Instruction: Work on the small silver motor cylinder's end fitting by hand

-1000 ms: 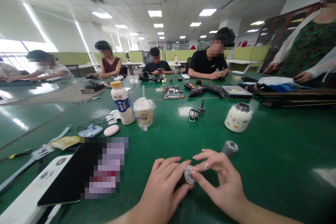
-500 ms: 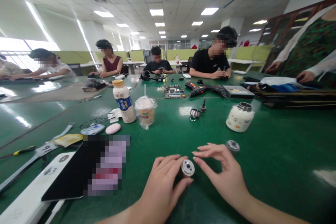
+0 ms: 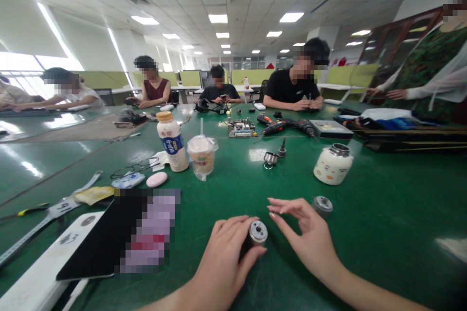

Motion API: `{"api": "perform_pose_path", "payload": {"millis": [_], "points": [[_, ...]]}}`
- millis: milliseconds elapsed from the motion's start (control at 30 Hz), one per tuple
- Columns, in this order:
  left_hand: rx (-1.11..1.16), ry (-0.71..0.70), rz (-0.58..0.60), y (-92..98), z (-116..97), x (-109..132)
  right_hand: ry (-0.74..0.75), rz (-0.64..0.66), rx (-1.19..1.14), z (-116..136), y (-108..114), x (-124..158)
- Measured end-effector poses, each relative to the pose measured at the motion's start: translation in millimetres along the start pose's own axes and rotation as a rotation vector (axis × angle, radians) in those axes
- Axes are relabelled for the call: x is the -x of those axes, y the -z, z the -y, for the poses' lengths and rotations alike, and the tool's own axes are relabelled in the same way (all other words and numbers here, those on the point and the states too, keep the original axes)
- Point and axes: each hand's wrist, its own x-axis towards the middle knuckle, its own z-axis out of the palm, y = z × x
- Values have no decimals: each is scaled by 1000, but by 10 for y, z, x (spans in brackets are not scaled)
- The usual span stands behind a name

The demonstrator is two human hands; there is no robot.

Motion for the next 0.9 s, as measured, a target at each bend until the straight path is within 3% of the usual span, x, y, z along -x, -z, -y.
{"api": "perform_pose_path", "payload": {"millis": [100, 300, 533, 700, 900], "points": [[-6, -31, -15, -1, 0, 3, 184, -86, -18, 81, -23, 68], [-18, -111, -45, 2, -8, -18, 351, -10, -12, 165, -66, 172], [-23, -116, -45, 15, -28, -14, 365, 31, 9, 130, -64, 182], [-25, -115, -38, 17, -32, -15, 416, -13, 11, 158, -56, 182], [-26, -120, -40, 28, -48, -23, 369, 65, 6, 128, -54, 199]]}}
